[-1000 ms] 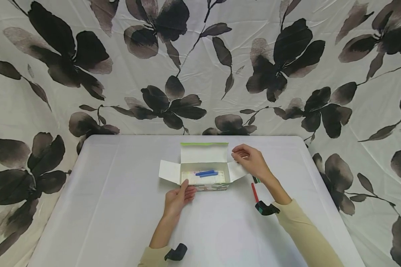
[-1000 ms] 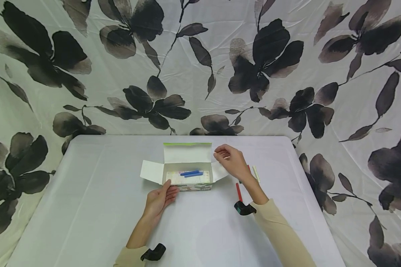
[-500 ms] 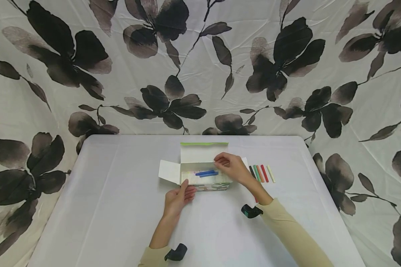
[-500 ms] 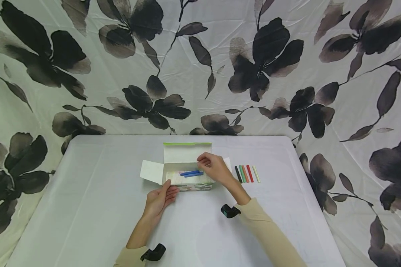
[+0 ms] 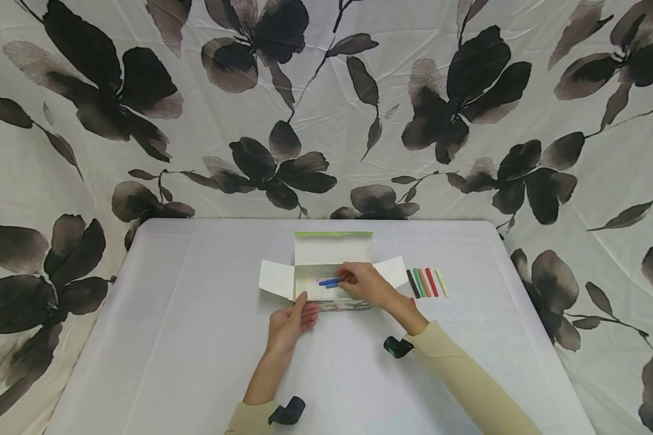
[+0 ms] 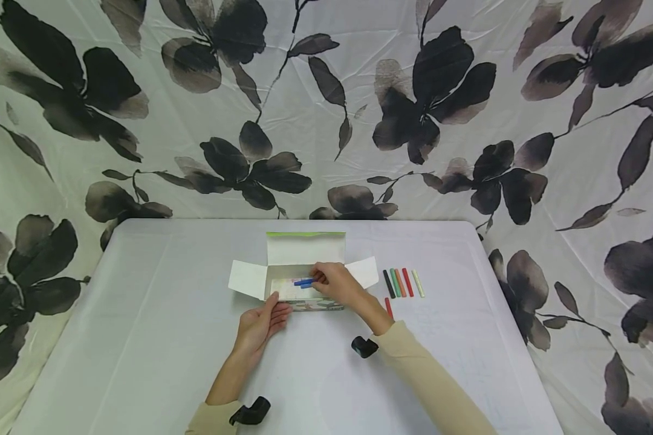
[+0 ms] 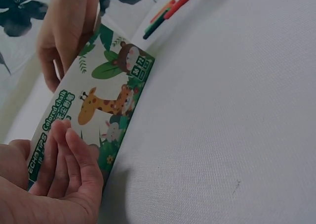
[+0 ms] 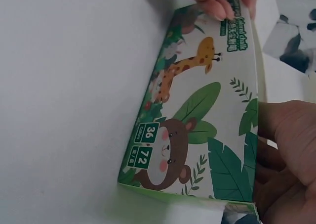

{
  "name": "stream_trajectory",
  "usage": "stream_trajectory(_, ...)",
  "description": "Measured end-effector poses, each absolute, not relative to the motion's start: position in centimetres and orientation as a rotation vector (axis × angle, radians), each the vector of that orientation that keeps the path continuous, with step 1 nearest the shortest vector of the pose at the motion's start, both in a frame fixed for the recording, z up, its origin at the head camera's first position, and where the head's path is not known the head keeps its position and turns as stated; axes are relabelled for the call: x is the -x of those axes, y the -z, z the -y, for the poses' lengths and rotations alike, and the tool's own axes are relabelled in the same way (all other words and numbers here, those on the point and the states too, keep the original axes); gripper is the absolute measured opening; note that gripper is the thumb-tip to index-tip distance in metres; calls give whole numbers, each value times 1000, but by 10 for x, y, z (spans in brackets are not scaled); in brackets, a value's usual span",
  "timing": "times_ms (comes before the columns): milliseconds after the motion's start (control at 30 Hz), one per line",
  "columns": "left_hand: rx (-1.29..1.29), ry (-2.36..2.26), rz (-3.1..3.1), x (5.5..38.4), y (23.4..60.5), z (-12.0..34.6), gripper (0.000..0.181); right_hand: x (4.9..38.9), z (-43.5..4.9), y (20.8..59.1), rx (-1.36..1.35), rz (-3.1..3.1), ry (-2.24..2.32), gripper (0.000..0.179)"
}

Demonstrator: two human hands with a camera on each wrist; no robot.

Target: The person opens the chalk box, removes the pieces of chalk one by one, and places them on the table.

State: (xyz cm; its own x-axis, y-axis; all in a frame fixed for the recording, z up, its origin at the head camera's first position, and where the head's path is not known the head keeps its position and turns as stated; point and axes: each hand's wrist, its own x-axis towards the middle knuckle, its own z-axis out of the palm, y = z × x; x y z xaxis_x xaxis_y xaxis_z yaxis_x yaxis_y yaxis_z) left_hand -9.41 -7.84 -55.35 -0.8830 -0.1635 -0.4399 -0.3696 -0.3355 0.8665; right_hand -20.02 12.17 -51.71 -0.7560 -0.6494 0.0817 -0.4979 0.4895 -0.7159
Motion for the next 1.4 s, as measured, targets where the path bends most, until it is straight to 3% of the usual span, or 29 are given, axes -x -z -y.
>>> stream_trajectory(467,692,-2381,-1729,95,554,76,54,203,-114,514,1104,-2569,820,22)
stream_trajectory(900,699,-2396,-1704,94,554,76,53,203,-94,496,947,-2529,490,27)
stream_trajectory(1400,711,-2387,-1697,94,553,77,52,209,-94,501,958,-2460,579,21)
